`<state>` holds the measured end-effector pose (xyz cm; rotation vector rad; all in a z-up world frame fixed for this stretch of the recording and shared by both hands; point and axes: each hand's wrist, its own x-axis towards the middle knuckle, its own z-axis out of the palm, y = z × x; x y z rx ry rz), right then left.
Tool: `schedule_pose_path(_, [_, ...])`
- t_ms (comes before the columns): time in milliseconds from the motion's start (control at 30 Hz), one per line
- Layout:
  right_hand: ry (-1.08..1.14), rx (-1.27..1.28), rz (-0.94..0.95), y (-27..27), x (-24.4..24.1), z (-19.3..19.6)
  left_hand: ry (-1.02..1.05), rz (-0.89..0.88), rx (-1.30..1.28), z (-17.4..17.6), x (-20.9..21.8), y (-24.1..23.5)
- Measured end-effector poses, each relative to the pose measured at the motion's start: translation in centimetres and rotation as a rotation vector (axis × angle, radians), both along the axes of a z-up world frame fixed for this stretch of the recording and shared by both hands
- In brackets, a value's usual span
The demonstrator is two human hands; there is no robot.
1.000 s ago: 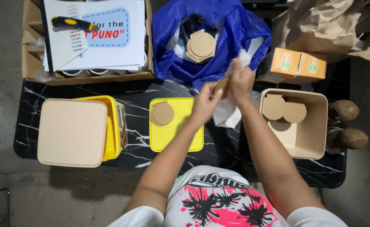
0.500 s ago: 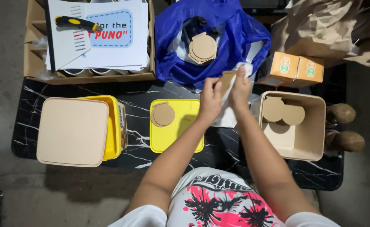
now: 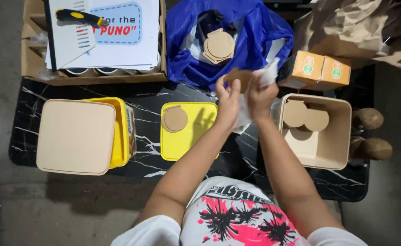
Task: Cleaning small round cardboard or cork coasters with a white cloth at a workbench.
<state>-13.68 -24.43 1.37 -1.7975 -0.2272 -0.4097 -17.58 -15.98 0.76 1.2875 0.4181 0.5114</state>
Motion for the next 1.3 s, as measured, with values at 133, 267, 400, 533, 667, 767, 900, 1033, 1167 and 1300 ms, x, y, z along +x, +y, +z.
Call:
schedule_pose_path(133, [-0.212,-0.119,0.141,1.0,-2.9,2.3,0.000,-0.109,-0.517,1.7,0.6,1.6])
schedule_pose_path(267, [0.254,0.099,0.326,0.8,-3.0,-0.1,-0.032,-0.290,-0.516,-3.2,0.6,2.1])
schedule_pose_path(400, [0.343,0.191,0.305,1.8,-2.4,0.0,-0.003,-0.426,-0.387,-3.8,-0.3,1.6])
schedule_pose_path(533, [0.409,0.171,0.167,2.7,-3.6,0.6,0.126,-0.416,-0.289,-3.1,-1.2,1.7])
schedule_pose_path(667, [0.074,0.162,0.326,2.8,-3.9,2.9,0.216,-0.379,-0.168,-5.0,-1.1,1.3])
schedule_pose_path(767, [0.103,0.284,0.299,0.9,-0.4,-1.9,0.097,-0.341,0.076,-1.8,-2.2,0.9])
schedule_pose_path(900, [0.686,0.730,0.297,0.0,-0.2,-1.7,-0.237,-0.299,0.445,1.1,-3.9,0.2])
schedule_pose_path(1033, [0.717,0.892,0.298,1.0,-2.0,3.1,-0.192,-0.266,0.429,-0.5,-3.4,0.4])
schedule_pose_path(1167, [0.574,0.865,0.158,-0.4,-1.2,1.3,-0.108,-0.454,0.111,-1.9,-3.0,0.2])
schedule_pose_path(1300, [0.400,0.698,0.054,-0.9,-0.8,0.7,-0.098,-0.518,0.011,-3.2,-2.1,0.7])
